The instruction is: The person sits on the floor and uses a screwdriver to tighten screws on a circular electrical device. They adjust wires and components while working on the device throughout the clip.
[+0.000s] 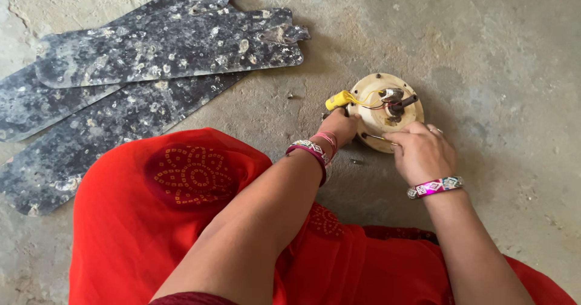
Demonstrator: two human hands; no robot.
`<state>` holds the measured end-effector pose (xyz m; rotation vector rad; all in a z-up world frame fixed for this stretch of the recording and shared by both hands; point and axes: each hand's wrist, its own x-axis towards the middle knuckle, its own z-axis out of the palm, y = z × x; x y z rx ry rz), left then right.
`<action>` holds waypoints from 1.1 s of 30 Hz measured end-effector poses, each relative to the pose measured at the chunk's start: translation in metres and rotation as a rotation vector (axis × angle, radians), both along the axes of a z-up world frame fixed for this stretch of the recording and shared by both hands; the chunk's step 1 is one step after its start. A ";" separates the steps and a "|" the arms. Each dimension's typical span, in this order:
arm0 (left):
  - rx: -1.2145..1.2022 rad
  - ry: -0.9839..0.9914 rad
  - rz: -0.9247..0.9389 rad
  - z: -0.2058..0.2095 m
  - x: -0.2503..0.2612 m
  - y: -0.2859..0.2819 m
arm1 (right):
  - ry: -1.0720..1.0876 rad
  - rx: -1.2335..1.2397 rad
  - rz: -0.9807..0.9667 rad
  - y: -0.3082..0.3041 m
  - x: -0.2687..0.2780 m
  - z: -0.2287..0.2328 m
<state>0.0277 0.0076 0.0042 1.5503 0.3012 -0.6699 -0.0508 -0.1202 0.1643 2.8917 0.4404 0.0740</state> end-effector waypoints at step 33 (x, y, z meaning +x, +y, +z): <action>0.203 0.015 0.047 0.023 -0.026 0.009 | 0.306 -0.165 -0.394 0.058 0.004 -0.003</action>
